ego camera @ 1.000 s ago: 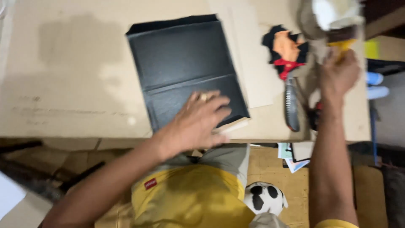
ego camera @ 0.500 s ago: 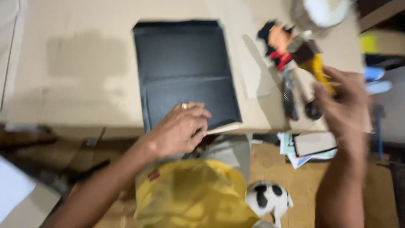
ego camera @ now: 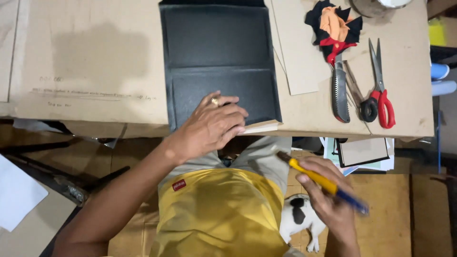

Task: The person places a black book on a piece of cardboard and uses a utility knife to cut the cardboard along the book's edge. After cutting, the person uses a hammer to tap the book's spine and then rubs the spine with a metal tool.

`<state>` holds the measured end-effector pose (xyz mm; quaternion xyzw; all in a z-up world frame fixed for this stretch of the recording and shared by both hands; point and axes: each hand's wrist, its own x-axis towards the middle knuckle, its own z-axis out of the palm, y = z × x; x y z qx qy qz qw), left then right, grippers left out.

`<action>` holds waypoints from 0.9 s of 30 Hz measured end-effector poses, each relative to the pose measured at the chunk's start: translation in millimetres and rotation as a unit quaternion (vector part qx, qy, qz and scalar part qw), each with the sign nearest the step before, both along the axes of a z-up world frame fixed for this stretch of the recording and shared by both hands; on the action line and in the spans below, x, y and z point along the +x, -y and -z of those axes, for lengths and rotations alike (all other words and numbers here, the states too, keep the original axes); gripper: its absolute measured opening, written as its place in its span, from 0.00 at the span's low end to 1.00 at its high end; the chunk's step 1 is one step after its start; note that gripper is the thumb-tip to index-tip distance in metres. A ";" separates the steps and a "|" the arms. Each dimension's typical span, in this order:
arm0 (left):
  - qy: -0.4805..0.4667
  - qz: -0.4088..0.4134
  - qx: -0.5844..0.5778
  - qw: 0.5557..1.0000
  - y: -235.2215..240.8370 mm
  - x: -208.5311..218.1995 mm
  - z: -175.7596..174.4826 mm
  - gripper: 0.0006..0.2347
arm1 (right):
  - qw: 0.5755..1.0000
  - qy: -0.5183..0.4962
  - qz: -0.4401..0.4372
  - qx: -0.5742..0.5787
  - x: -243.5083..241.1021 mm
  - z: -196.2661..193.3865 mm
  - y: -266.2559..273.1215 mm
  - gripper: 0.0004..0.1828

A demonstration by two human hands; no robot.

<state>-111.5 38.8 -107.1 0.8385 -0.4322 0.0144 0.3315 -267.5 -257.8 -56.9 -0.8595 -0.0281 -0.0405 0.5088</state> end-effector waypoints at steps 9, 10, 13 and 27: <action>-0.071 -0.104 -0.009 0.992 3.4 -4.9 -22.8 0.07 | 0.935 0.213 -0.116 -0.258 24.3 -12.1 -40.7 0.18; -0.101 -0.110 0.005 0.989 4.0 -4.5 -23.6 0.07 | 0.939 0.212 -0.094 -0.252 28.4 -21.4 -50.4 0.16; -0.115 -0.114 0.012 0.987 4.8 -0.3 -19.7 0.07 | 0.955 0.211 -0.084 -0.192 37.2 -1.8 -58.7 0.10; -0.201 -0.034 0.076 0.976 -14.6 16.6 -46.0 0.08 | 0.943 0.190 -0.137 -0.237 21.5 -15.1 -82.7 0.11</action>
